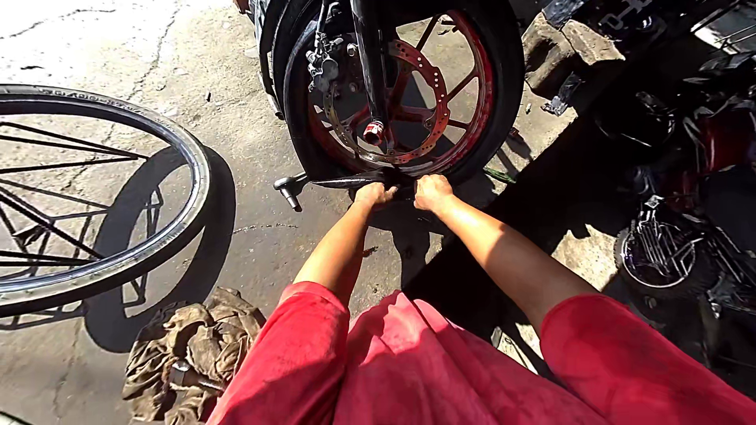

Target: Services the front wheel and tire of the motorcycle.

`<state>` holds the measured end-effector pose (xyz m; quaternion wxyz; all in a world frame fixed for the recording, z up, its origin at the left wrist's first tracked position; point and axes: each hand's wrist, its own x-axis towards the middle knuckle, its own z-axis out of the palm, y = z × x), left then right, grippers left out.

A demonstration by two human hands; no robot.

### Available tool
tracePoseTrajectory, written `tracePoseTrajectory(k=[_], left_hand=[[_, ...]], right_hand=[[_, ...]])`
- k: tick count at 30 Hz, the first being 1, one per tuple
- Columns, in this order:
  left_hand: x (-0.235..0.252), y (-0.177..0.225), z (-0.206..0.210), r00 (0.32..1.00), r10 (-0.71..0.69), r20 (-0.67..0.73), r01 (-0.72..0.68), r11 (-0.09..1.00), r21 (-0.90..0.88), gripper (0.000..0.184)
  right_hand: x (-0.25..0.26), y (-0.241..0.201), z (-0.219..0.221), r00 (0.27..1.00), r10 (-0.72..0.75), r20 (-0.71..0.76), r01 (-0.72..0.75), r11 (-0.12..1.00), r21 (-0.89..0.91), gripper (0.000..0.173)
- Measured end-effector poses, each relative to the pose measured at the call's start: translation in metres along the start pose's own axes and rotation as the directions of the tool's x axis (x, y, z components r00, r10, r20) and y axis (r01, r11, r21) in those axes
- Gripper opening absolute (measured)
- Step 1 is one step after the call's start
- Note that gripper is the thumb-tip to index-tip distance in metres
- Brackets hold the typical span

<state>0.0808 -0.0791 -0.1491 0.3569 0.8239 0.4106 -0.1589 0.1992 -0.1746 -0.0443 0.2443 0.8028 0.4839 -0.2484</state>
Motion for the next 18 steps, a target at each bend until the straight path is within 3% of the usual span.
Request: tracePoseTrajectory(k=[3, 6, 8, 11, 14, 18], left_hand=[[-0.011, -0.002, 0.007, 0.999, 0.038, -0.034, -0.035, 0.997, 0.069, 0.073], [-0.018, -0.013, 0.001, 0.994, 0.082, -0.078, -0.076, 0.994, 0.080, 0.077], [-0.017, -0.023, -0.012, 0.988, 0.047, -0.147, -0.055, 0.997, -0.053, 0.083], [-0.007, -0.030, -0.034, 0.945, -0.168, -0.281, 0.069, 0.942, -0.329, 0.075], [-0.007, -0.035, -0.051, 0.911, -0.232, -0.341, 0.190, 0.970, -0.153, 0.055], [-0.010, -0.035, -0.049, 0.929, -0.217, -0.299, 0.260, 0.959, 0.113, 0.038]], right_hand=[[0.013, -0.010, -0.025, 0.982, 0.105, 0.158, -0.092, 0.992, -0.086, 0.055], [0.021, -0.012, -0.027, 0.977, 0.083, 0.198, -0.079, 0.996, -0.029, 0.057], [0.025, -0.006, -0.009, 0.992, 0.029, 0.126, -0.041, 0.995, 0.088, 0.061], [0.026, 0.000, 0.012, 1.000, 0.013, 0.022, -0.018, 0.965, 0.261, 0.058], [0.022, 0.003, 0.006, 1.000, -0.005, 0.019, 0.000, 0.969, 0.248, 0.057], [0.020, 0.001, 0.004, 0.999, -0.045, 0.012, 0.041, 0.970, 0.239, 0.050]])
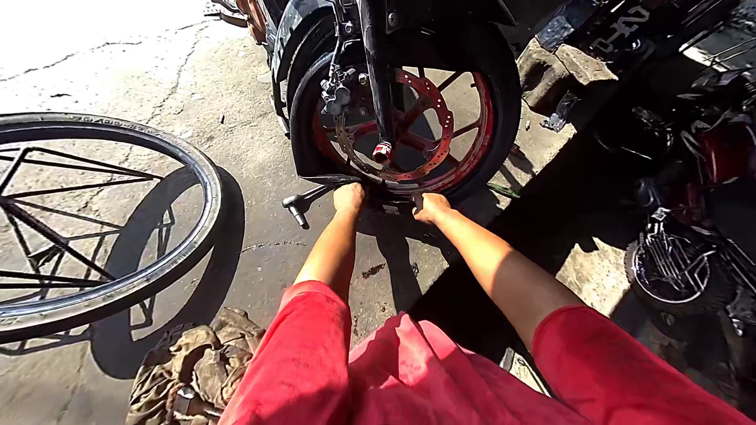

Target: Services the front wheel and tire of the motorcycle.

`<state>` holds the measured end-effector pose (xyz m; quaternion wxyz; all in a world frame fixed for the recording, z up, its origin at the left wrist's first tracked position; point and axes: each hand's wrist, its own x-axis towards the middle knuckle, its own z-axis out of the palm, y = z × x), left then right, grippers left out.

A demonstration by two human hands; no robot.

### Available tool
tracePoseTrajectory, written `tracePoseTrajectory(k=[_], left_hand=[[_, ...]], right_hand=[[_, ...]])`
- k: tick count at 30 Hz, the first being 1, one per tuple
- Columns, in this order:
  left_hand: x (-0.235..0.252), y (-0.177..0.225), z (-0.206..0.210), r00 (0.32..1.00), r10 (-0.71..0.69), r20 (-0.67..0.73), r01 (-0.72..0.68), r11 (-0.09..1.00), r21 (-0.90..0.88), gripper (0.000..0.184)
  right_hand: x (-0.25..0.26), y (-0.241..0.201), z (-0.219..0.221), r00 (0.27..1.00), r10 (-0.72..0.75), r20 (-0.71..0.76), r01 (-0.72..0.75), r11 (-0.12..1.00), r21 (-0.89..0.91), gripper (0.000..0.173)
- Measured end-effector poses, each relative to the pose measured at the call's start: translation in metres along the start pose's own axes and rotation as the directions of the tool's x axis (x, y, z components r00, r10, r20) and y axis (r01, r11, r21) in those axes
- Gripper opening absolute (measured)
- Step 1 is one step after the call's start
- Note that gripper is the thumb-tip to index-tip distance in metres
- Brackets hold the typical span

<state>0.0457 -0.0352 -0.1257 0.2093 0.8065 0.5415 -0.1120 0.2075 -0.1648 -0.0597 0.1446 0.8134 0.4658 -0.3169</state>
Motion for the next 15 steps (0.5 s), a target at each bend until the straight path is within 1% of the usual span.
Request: tracePoseTrajectory(k=[2, 3, 4, 6, 8, 10, 12, 13, 14, 15], left_hand=[[0.006, 0.008, 0.006, 1.000, -0.011, 0.026, 0.011, 1.000, 0.027, 0.034], [0.008, 0.012, 0.004, 0.999, -0.005, 0.052, 0.004, 1.000, 0.024, 0.034], [0.009, 0.016, 0.002, 0.997, 0.007, 0.081, -0.009, 1.000, 0.022, 0.034], [0.010, 0.026, 0.002, 0.989, 0.023, 0.148, -0.026, 0.999, 0.022, 0.034], [0.011, 0.038, 0.000, 0.979, 0.042, 0.200, -0.046, 0.999, 0.018, 0.034], [0.010, 0.046, 0.002, 0.963, 0.073, 0.259, -0.075, 0.997, -0.001, 0.036], [0.012, 0.055, 0.005, 0.949, 0.091, 0.303, -0.096, 0.995, 0.000, 0.039], [0.014, 0.061, 0.006, 0.945, 0.086, 0.317, -0.097, 0.995, 0.020, 0.040], [0.016, 0.066, 0.005, 0.944, 0.075, 0.322, -0.095, 0.994, 0.048, 0.040], [0.018, 0.070, 0.005, 0.944, 0.057, 0.325, -0.085, 0.994, 0.073, 0.040]], right_hand=[[0.001, 0.003, 0.015, 0.991, -0.130, -0.045, 0.126, 0.990, -0.067, 0.042], [0.001, 0.005, 0.022, 0.976, -0.203, -0.080, 0.194, 0.975, -0.110, 0.042], [0.002, 0.006, 0.029, 0.961, -0.256, -0.106, 0.241, 0.961, -0.139, 0.042], [0.001, 0.003, 0.037, 0.940, -0.310, -0.140, 0.284, 0.942, -0.178, 0.044], [0.001, -0.007, 0.033, 0.956, -0.270, -0.116, 0.248, 0.952, -0.178, 0.046], [0.002, -0.016, 0.019, 0.987, -0.160, 0.005, 0.159, 0.977, -0.140, 0.046], [0.009, -0.019, 0.007, 0.989, -0.061, 0.133, 0.074, 0.993, -0.097, 0.044], [0.013, -0.020, 0.005, 0.986, -0.034, 0.164, 0.050, 0.994, -0.092, 0.044], [0.016, -0.024, 0.005, 0.988, -0.025, 0.153, 0.039, 0.995, -0.089, 0.044], [0.012, -0.031, 0.009, 0.994, -0.035, 0.102, 0.043, 0.996, -0.079, 0.042]])
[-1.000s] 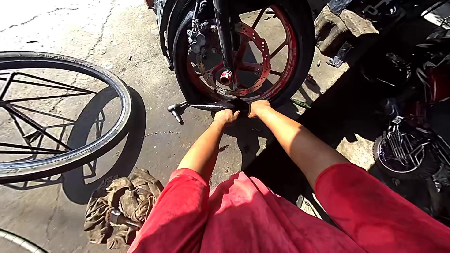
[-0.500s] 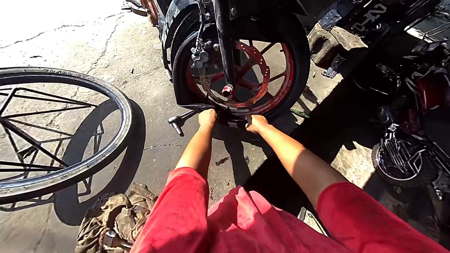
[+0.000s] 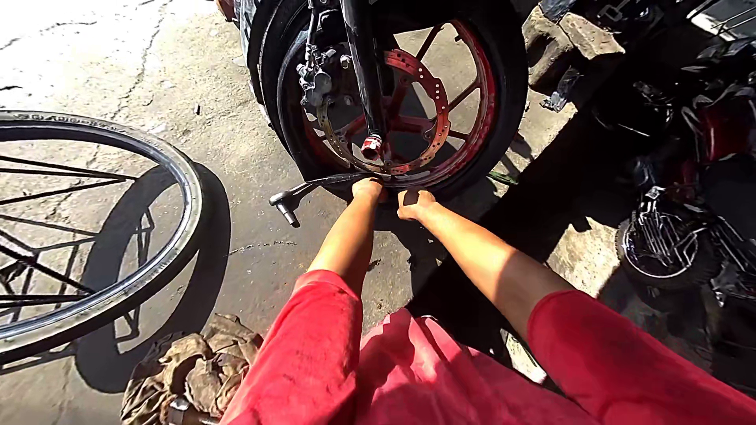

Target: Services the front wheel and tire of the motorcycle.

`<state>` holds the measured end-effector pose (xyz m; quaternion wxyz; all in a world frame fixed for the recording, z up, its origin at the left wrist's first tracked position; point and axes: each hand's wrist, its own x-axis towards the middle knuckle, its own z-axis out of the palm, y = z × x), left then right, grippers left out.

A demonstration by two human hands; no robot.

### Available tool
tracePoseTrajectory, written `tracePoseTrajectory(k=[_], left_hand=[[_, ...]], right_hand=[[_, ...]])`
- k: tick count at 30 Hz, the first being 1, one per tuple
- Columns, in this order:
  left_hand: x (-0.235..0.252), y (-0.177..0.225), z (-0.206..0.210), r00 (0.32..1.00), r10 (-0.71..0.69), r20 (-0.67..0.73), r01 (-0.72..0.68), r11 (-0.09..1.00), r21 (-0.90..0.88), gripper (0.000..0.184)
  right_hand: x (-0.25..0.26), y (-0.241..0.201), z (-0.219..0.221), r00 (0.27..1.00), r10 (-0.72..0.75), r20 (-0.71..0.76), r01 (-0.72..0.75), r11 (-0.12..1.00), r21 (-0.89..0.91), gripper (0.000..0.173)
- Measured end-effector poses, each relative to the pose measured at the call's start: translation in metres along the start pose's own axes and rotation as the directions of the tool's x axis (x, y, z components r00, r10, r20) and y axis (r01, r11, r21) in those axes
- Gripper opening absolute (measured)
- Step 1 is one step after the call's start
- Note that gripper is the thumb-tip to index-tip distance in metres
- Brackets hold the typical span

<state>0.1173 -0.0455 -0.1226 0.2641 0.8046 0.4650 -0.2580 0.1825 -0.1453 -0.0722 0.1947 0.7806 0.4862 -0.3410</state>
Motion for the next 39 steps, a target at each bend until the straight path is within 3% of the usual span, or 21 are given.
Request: tracePoseTrajectory(k=[4, 5, 9, 11, 13, 14, 15, 16, 17, 18, 19, 20, 21, 23, 25, 26, 28, 30, 32, 35, 39], left_hand=[[0.008, -0.002, -0.004, 0.999, 0.037, 0.028, -0.036, 0.999, -0.010, 0.040], [0.009, -0.001, -0.004, 0.998, 0.052, 0.044, -0.052, 0.999, -0.004, 0.041], [0.014, -0.010, -0.009, 0.989, 0.114, 0.099, -0.107, 0.992, -0.074, 0.047], [0.015, -0.026, -0.009, 0.978, 0.172, 0.119, -0.137, 0.957, -0.257, 0.047], [0.004, -0.049, 0.011, 0.979, 0.201, -0.014, -0.182, 0.853, -0.489, 0.053], [-0.008, -0.062, 0.022, 0.978, 0.154, -0.144, -0.211, 0.734, -0.646, 0.052], [-0.020, -0.074, 0.034, 0.968, 0.041, -0.248, -0.235, 0.500, -0.834, 0.046], [-0.032, -0.083, 0.044, 0.957, -0.115, -0.266, -0.249, 0.138, -0.959, 0.042], [-0.041, -0.091, 0.048, 0.953, -0.242, -0.183, -0.231, -0.185, -0.955, 0.046], [-0.047, -0.100, 0.048, 0.957, -0.282, -0.064, -0.176, -0.391, -0.903, 0.058], [-0.048, -0.108, 0.050, 0.965, -0.259, 0.033, -0.102, -0.488, -0.867, 0.070], [-0.047, -0.114, 0.050, 0.974, -0.208, 0.084, -0.036, -0.515, -0.857, 0.079], [-0.041, -0.115, 0.045, 0.983, -0.156, 0.094, 0.007, -0.483, -0.875, 0.079], [-0.028, -0.106, 0.028, 0.990, -0.134, 0.038, -0.003, -0.295, -0.955, 0.053], [-0.017, -0.091, 0.012, 0.963, -0.202, -0.180, -0.181, 0.015, -0.983, 0.026], [-0.013, -0.088, 0.005, 0.929, -0.193, -0.314, -0.271, 0.221, -0.937, 0.027], [-0.004, -0.091, 0.002, 0.872, -0.059, -0.485, -0.324, 0.673, -0.664, 0.031], [-0.003, -0.098, 0.028, 0.875, 0.108, -0.473, -0.259, 0.929, -0.266, 0.044], [-0.006, -0.088, 0.031, 0.886, 0.140, -0.441, -0.192, 0.979, -0.075, 0.051], [-0.010, -0.067, 0.029, 0.928, 0.069, -0.365, -0.091, 0.995, -0.043, 0.041], [-0.014, -0.054, 0.019, 0.977, 0.032, -0.209, -0.032, 0.999, 0.007, 0.032]], right_hand=[[-0.011, -0.023, 0.029, 0.971, -0.034, -0.235, 0.048, 0.997, 0.056, 0.047], [-0.008, -0.020, 0.025, 0.976, -0.019, -0.219, 0.034, 0.997, 0.068, 0.047], [0.026, -0.017, -0.012, 0.994, 0.033, 0.102, -0.039, 0.997, 0.060, 0.048], [0.042, -0.017, -0.015, 0.993, 0.016, 0.114, -0.025, 0.997, 0.077, 0.049], [0.039, -0.015, -0.009, 0.999, 0.002, 0.054, -0.007, 0.994, 0.110, 0.048], [0.036, -0.014, -0.008, 1.000, -0.013, 0.012, 0.012, 0.993, 0.114, 0.047], [0.033, -0.011, -0.009, 0.999, -0.034, -0.019, 0.035, 0.993, 0.109, 0.047], [0.029, -0.007, -0.009, 0.998, -0.054, -0.044, 0.058, 0.993, 0.099, 0.046], [0.026, -0.004, -0.010, 0.996, -0.062, -0.064, 0.068, 0.993, 0.098, 0.045], [0.022, 0.000, -0.010, 0.996, -0.056, -0.072, 0.064, 0.992, 0.109, 0.044], [0.017, 0.004, -0.008, 0.997, -0.040, -0.068, 0.048, 0.992, 0.119, 0.045], [0.009, 0.008, -0.007, 0.997, -0.029, -0.070, 0.037, 0.992, 0.122, 0.046], [0.003, 0.013, -0.009, 0.996, -0.021, -0.083, 0.031, 0.992, 0.124, 0.048], [-0.009, 0.025, -0.012, 0.994, -0.003, -0.111, 0.016, 0.993, 0.115, 0.051], [-0.020, 0.035, -0.020, 0.995, 0.001, -0.095, -0.001, 1.000, 0.002, 0.046], [-0.024, 0.038, -0.027, 0.996, 0.004, -0.088, -0.008, 0.999, -0.048, 0.042], [-0.028, 0.043, -0.037, 0.996, 0.008, -0.092, -0.016, 0.996, -0.093, 0.035], [-0.031, 0.051, -0.032, 0.997, 0.000, -0.081, -0.009, 0.994, -0.111, 0.033], [-0.030, 0.056, -0.035, 0.992, -0.050, -0.116, 0.032, 0.988, -0.152, 0.032], [-0.031, 0.045, -0.019, 0.977, -0.114, -0.179, 0.080, 0.979, -0.186, 0.035], [-0.028, 0.011, -0.005, 0.971, -0.121, -0.206, 0.103, 0.990, -0.096, 0.043]])
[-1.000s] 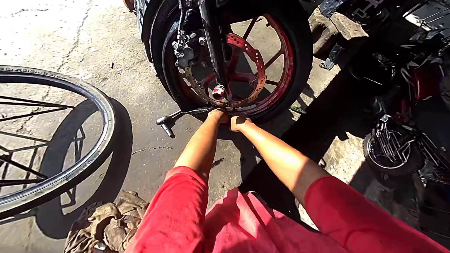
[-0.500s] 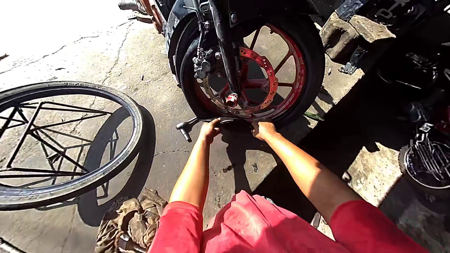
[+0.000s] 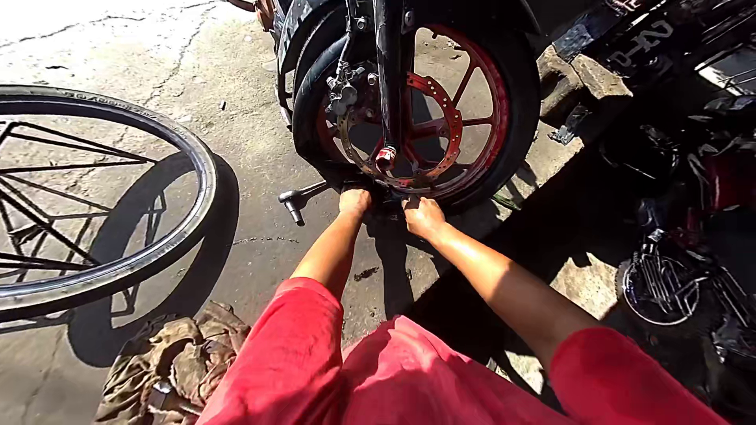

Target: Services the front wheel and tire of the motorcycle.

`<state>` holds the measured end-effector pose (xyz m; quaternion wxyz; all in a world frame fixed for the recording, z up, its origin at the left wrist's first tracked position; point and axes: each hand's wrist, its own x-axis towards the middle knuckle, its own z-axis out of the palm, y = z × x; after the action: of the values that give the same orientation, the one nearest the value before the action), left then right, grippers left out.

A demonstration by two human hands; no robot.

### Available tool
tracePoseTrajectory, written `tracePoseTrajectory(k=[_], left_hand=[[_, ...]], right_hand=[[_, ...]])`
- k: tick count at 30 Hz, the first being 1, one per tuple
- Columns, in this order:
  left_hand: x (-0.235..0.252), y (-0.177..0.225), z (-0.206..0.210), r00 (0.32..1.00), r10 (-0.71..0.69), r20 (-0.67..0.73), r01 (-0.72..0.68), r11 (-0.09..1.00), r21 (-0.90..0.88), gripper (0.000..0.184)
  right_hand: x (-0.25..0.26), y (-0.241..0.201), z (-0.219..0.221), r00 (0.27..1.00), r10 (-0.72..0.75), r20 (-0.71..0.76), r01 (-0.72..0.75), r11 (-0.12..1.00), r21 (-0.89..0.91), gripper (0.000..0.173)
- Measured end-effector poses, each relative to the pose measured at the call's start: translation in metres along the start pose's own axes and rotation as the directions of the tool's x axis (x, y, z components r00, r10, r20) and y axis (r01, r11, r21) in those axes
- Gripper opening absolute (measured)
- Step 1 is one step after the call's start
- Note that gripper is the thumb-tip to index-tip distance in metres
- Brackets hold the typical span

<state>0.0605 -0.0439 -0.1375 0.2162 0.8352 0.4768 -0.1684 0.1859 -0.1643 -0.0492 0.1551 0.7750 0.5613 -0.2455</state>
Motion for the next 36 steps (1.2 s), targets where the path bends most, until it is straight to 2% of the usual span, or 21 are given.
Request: tracePoseTrajectory(k=[2, 3, 5, 8, 10, 14, 16, 18, 19, 21, 24, 25, 26, 28, 30, 33, 36], left_hand=[[-0.003, 0.003, -0.001, 1.000, 0.015, 0.024, -0.015, 1.000, 0.013, 0.030], [-0.004, 0.003, -0.001, 0.999, 0.025, 0.033, -0.025, 1.000, 0.014, 0.030], [-0.001, 0.003, 0.003, 0.998, 0.049, 0.035, -0.049, 0.999, -0.001, 0.032], [-0.004, 0.011, 0.010, 0.997, 0.037, 0.067, -0.033, 0.998, -0.056, 0.046], [-0.001, 0.014, 0.005, 0.997, -0.013, 0.082, 0.020, 0.996, -0.087, 0.045], [0.011, 0.021, -0.002, 0.989, -0.094, 0.117, 0.109, 0.986, -0.129, 0.042], [0.005, 0.032, -0.010, 0.987, -0.091, 0.129, 0.107, 0.986, -0.125, 0.038], [0.008, 0.039, -0.008, 0.988, -0.080, 0.132, 0.095, 0.990, -0.105, 0.036], [0.008, 0.038, -0.003, 0.988, -0.070, 0.135, 0.083, 0.992, -0.094, 0.036], [0.005, 0.032, -0.006, 0.986, -0.041, 0.161, 0.056, 0.994, -0.090, 0.043], [0.001, 0.021, -0.017, 0.978, -0.007, 0.206, 0.027, 0.996, -0.090, 0.056], [0.000, 0.020, -0.016, 0.977, -0.005, 0.213, 0.025, 0.995, -0.094, 0.056], [0.001, 0.019, -0.016, 0.976, -0.003, 0.216, 0.023, 0.995, -0.093, 0.056], [0.005, 0.019, -0.011, 0.976, 0.002, 0.217, 0.018, 0.996, -0.090, 0.052], [0.008, 0.020, -0.003, 0.978, 0.005, 0.210, 0.017, 0.995, -0.103, 0.049], [0.008, 0.025, 0.005, 0.984, 0.012, 0.178, 0.010, 0.992, -0.125, 0.053], [0.001, 0.022, 0.009, 0.989, 0.059, 0.138, -0.038, 0.988, -0.149, 0.057]], right_hand=[[0.000, 0.001, 0.000, 0.985, 0.161, 0.056, -0.168, 0.969, 0.181, 0.046], [-0.001, 0.004, -0.001, 0.973, 0.215, 0.086, -0.229, 0.949, 0.215, 0.048], [0.003, 0.009, -0.006, 0.955, 0.250, 0.159, -0.275, 0.949, 0.155, 0.052], [0.029, 0.023, 0.000, 0.929, 0.236, 0.286, -0.263, 0.963, 0.059, 0.068], [0.047, 0.024, -0.001, 0.934, 0.204, 0.292, -0.236, 0.969, 0.076, 0.063], [0.004, 0.002, -0.004, 0.961, 0.186, 0.203, -0.196, 0.980, 0.032, 0.060], [-0.003, 0.002, -0.010, 0.949, 0.234, 0.213, -0.245, 0.969, 0.026, 0.063], [0.017, 0.010, -0.021, 0.920, 0.258, 0.295, -0.270, 0.963, -0.002, 0.065], [0.034, 0.015, -0.018, 0.913, 0.246, 0.327, -0.248, 0.968, -0.036, 0.059], [0.058, 0.020, -0.013, 0.905, 0.237, 0.353, -0.239, 0.970, -0.040, 0.059], [0.022, 0.012, -0.011, 0.952, 0.232, 0.200, -0.254, 0.963, 0.091, 0.066], [0.009, 0.013, -0.001, 0.973, 0.208, 0.098, -0.218, 0.970, 0.108, 0.060], [0.001, 0.017, 0.008, 0.987, 0.159, 0.004, -0.159, 0.984, 0.081, 0.053], [-0.008, 0.027, 0.019, 0.994, 0.056, -0.091, -0.060, 0.997, -0.042, 0.047], [-0.011, 0.032, 0.022, 0.994, 0.028, -0.103, -0.041, 0.991, -0.127, 0.043], [-0.010, 0.033, 0.026, 0.987, 0.084, -0.134, -0.098, 0.990, -0.105, 0.038], [-0.007, 0.035, 0.028, 0.985, 0.075, -0.154, -0.097, 0.985, -0.141, 0.035]])
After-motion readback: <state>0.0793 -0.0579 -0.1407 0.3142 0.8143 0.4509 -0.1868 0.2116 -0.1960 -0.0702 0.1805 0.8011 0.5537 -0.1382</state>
